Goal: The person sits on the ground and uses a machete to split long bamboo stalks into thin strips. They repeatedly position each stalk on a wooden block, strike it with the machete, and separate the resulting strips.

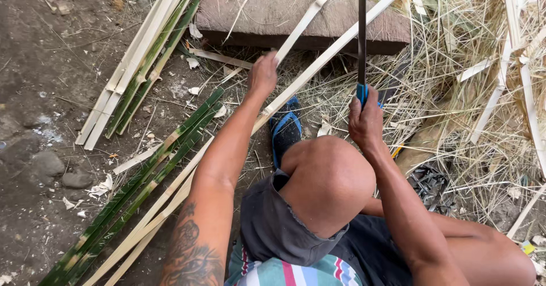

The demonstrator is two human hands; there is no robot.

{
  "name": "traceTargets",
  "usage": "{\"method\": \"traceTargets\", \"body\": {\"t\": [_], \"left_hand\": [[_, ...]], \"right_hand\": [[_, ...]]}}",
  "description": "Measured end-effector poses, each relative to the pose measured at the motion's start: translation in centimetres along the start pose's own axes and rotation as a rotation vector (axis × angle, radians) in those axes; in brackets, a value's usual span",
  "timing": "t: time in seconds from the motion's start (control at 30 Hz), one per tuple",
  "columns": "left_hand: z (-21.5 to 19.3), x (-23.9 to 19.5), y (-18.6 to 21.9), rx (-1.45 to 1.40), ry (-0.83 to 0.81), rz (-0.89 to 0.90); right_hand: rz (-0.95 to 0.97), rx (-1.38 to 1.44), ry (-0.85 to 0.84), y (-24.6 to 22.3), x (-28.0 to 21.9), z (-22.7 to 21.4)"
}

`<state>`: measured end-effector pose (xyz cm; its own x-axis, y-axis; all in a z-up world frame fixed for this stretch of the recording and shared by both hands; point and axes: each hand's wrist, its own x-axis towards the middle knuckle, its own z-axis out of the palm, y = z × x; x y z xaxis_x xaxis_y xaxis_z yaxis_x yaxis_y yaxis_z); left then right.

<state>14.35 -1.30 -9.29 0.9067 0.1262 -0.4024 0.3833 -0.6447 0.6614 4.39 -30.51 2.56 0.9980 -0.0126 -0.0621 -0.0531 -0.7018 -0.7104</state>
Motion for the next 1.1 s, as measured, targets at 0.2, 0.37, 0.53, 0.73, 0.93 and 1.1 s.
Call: {"method": "traceTargets", "body": {"t": [0.2, 0.37, 0.53, 0.73, 0.93, 1.1], "left_hand": [[-0.4, 1.4, 1.7, 0.041, 0.061, 0.056], [-5.6, 1.2, 2.4, 0.448, -0.203, 0.301], [-8.9, 1.0, 11.1, 1.177, -0.042, 0.671], [-7.2, 7.0, 22.5, 1.063, 0.428, 1.119], [-3.2, 2.7, 16.2, 0.374, 0.079, 0.766], [-2.5, -3.9, 7.3, 0.376, -0.218, 0.352]], "right_hand": [[-0.261, -0.188, -0.012, 0.0, 4.5, 1.9], [-0.061, -0.209, -0.029, 3.5, 6.4, 2.6], [0.179, -0.024, -0.011, 6.3, -0.7, 2.4], [0.166, 0.025, 0.051, 7.5, -4.1, 1.9], [0.282, -0.084, 0.048, 9.0, -5.3, 0.4], [0.280, -0.441, -0.057, 10.8, -7.1, -3.1]]}}
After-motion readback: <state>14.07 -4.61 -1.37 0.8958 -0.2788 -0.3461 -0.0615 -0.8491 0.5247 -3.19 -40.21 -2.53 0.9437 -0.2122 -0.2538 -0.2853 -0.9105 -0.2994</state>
